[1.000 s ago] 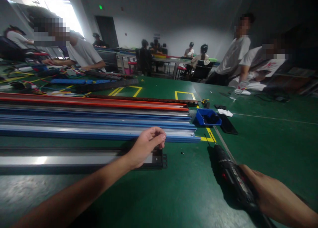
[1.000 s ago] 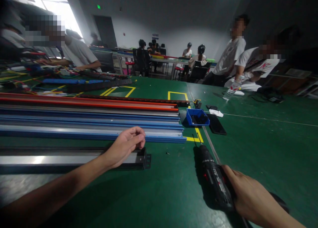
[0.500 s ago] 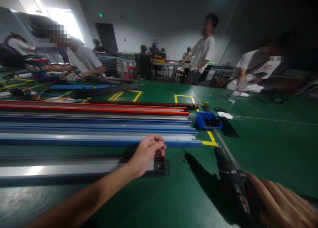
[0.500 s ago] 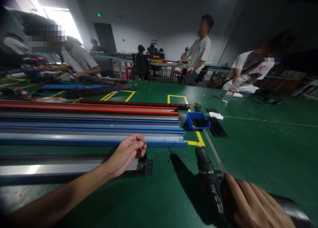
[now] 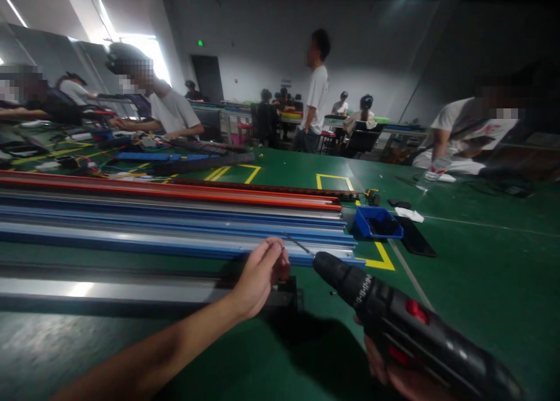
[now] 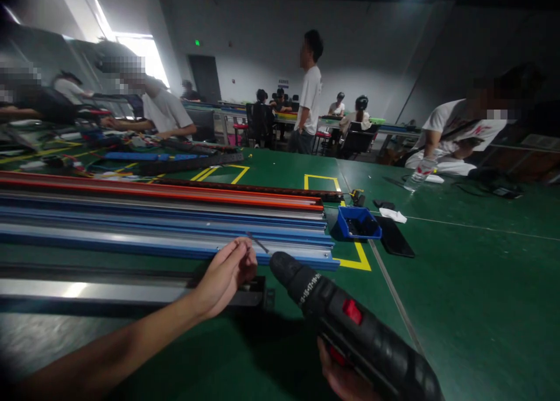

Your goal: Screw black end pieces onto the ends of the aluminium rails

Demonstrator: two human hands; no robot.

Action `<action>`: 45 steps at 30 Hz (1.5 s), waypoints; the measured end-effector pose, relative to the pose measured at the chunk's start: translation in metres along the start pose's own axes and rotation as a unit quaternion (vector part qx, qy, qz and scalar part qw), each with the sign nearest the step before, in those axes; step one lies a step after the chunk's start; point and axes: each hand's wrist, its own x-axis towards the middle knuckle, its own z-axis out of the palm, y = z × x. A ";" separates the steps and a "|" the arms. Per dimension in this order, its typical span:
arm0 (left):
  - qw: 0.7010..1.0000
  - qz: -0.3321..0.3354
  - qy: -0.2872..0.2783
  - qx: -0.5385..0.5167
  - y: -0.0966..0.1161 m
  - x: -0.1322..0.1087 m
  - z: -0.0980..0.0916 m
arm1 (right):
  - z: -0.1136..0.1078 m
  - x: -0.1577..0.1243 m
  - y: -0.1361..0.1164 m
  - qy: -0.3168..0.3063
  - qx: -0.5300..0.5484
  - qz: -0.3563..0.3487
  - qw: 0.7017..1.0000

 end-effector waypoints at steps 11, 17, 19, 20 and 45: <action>1.000 0.019 -0.011 -0.009 -0.002 0.003 -0.002 | 0.015 0.015 0.022 0.022 0.654 0.244 0.716; 0.997 0.044 0.055 0.044 -0.003 0.003 -0.001 | 0.017 0.013 0.033 -0.001 0.688 0.232 0.688; 0.997 0.025 0.048 0.054 -0.002 0.003 0.000 | 0.016 0.011 0.033 -0.009 0.689 0.228 0.688; 0.997 0.013 0.042 0.056 -0.001 0.003 0.001 | 0.016 0.011 0.032 -0.012 0.689 0.228 0.688; 0.993 0.056 0.033 0.096 -0.002 -0.002 -0.003 | 0.013 0.011 0.025 -0.030 0.681 0.255 0.686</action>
